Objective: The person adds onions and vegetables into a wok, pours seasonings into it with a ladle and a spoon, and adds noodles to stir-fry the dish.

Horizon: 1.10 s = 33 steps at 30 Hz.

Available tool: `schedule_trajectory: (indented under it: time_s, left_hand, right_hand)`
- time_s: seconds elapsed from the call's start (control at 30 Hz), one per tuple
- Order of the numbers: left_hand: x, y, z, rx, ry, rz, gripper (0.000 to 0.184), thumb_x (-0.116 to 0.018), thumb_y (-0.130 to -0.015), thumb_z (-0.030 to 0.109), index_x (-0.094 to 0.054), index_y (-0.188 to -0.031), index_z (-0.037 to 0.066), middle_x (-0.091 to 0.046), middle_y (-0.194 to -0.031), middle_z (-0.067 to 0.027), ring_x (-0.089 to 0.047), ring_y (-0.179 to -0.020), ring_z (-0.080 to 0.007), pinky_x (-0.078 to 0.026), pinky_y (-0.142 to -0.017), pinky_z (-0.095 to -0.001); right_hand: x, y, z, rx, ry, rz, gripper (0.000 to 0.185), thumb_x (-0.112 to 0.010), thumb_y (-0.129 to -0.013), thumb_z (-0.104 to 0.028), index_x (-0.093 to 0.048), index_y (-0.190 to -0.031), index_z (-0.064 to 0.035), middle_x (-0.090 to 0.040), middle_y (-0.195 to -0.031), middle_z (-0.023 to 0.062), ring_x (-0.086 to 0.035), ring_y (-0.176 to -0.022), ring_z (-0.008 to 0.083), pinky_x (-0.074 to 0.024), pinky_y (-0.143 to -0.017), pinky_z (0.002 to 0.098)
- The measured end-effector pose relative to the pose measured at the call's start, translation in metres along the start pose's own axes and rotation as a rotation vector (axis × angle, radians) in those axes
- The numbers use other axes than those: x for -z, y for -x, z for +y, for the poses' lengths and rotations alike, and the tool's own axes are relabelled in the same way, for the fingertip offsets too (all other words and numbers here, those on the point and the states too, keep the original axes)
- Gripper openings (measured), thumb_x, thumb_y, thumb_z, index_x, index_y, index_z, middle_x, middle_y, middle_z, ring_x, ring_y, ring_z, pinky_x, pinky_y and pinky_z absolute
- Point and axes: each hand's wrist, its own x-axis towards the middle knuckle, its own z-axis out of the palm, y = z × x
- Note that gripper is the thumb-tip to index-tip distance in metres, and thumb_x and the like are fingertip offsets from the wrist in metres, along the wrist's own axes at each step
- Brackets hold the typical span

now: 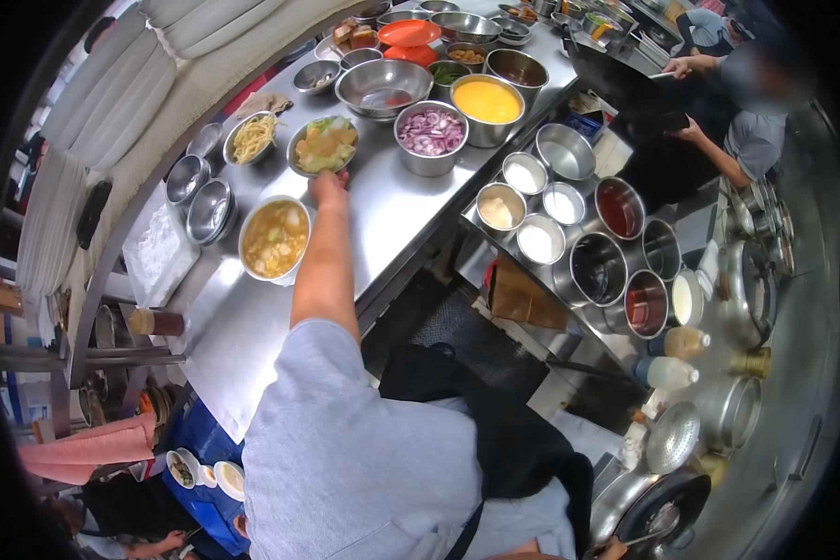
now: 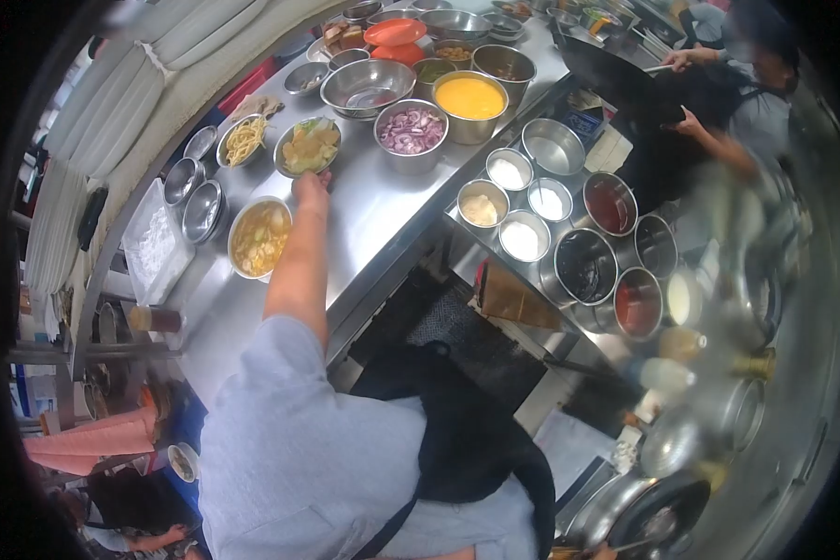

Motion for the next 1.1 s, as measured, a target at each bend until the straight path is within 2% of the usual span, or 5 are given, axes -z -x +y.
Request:
schedule_trajectory:
  time_s: [0.43,0.53,0.7,0.83,1.1]
  left_hand:
    - [0.053,0.154,0.022,0.035,-0.386,-0.585,0.035,-0.057,-0.090,0.015,-0.055,-0.117,-0.007,-0.063,-0.104,-0.0146,-0.063,-0.087,-0.0247,-0.057,-0.078,-0.0390]
    - [0.029,0.223,0.023,0.097,-0.555,-0.555,0.016,-0.053,-0.090,0.010,-0.055,-0.102,0.000,-0.062,-0.099,-0.0136,-0.064,-0.080,-0.0227,-0.056,-0.079,-0.0370]
    - [-0.004,0.345,-0.007,0.251,-0.581,-0.896,0.025,-0.054,-0.089,0.009,-0.054,-0.113,0.002,-0.062,-0.103,-0.0104,-0.061,-0.081,-0.0200,-0.053,-0.071,-0.0313]
    - [-0.040,0.462,-0.052,0.408,-0.537,-1.205,0.033,-0.060,-0.088,0.013,-0.054,-0.121,0.007,-0.063,-0.108,-0.0066,-0.061,-0.089,-0.0200,-0.051,-0.070,-0.0332]
    - [-0.101,0.697,-0.168,0.602,-0.692,-1.598,0.028,-0.051,-0.092,0.006,-0.051,-0.119,-0.003,-0.062,-0.106,-0.0174,-0.066,-0.085,-0.0248,-0.060,-0.069,-0.0312]
  right_hand:
    - [0.036,0.037,-0.017,-0.063,-0.171,-0.102,0.027,-0.060,-0.072,-0.007,-0.063,-0.097,0.0038,-0.066,-0.083,0.0148,-0.061,-0.056,0.0271,-0.0471,-0.051,0.0419]
    - [0.028,0.043,0.005,-0.004,-0.794,-0.080,0.007,-0.049,-0.086,-0.004,-0.052,-0.092,-0.0014,-0.052,-0.059,0.0056,-0.050,-0.042,0.0173,-0.0406,-0.034,0.0302]
    - [0.044,0.041,0.030,0.087,-0.432,0.170,0.017,-0.056,-0.082,-0.009,-0.057,-0.096,0.0002,-0.055,-0.057,0.0072,-0.053,-0.041,0.0166,-0.0445,-0.040,0.0338]
    - [0.054,0.067,0.055,0.411,0.039,0.559,0.039,-0.059,-0.081,-0.012,-0.055,-0.116,0.0051,-0.065,-0.090,0.0267,-0.067,-0.080,0.0376,-0.0522,-0.074,0.0423]
    - [0.109,0.154,0.008,0.509,-0.217,0.428,0.045,-0.059,-0.089,-0.014,-0.051,-0.130,-0.0005,-0.062,-0.110,0.0274,-0.064,-0.100,0.0359,-0.0488,-0.085,0.0378]
